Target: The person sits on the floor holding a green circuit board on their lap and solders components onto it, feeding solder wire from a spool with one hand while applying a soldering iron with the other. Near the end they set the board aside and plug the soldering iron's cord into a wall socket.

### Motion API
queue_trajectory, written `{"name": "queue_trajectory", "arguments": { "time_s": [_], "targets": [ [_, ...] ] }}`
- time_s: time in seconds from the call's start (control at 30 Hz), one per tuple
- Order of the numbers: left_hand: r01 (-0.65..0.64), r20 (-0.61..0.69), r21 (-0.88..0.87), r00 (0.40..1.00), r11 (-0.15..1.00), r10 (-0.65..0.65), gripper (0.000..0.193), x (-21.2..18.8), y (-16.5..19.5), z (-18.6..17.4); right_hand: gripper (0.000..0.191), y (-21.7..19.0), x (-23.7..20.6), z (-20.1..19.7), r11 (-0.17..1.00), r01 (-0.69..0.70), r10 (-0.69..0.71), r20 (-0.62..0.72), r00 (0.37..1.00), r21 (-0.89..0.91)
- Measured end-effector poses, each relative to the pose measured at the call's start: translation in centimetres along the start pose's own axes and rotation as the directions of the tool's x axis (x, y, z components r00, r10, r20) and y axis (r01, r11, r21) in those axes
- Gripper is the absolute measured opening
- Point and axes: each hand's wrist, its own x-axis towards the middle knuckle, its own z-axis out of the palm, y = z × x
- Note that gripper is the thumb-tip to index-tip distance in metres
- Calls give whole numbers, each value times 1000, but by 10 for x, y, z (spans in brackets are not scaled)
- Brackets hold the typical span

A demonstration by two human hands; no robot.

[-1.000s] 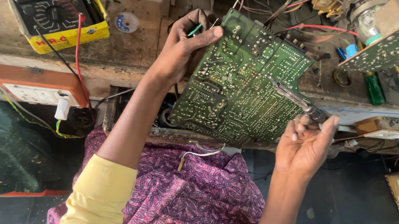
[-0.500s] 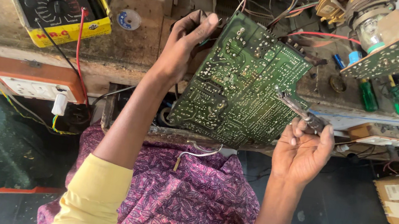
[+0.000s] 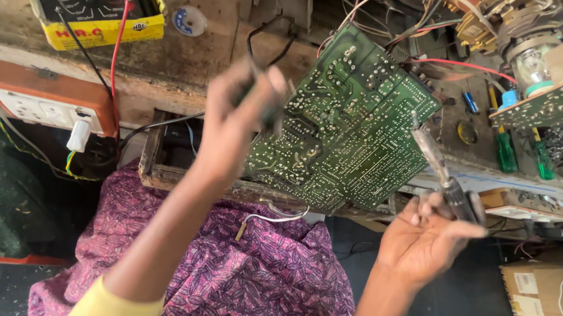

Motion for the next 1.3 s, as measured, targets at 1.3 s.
{"name": "queue_trajectory", "arguments": {
  "time_s": [1.3],
  "targets": [
    [-262, -33, 496, 947, 828, 320, 21, -1, 12, 17, 49, 12, 17, 44, 672, 511, -336, 394, 855, -536]
  ]
}}
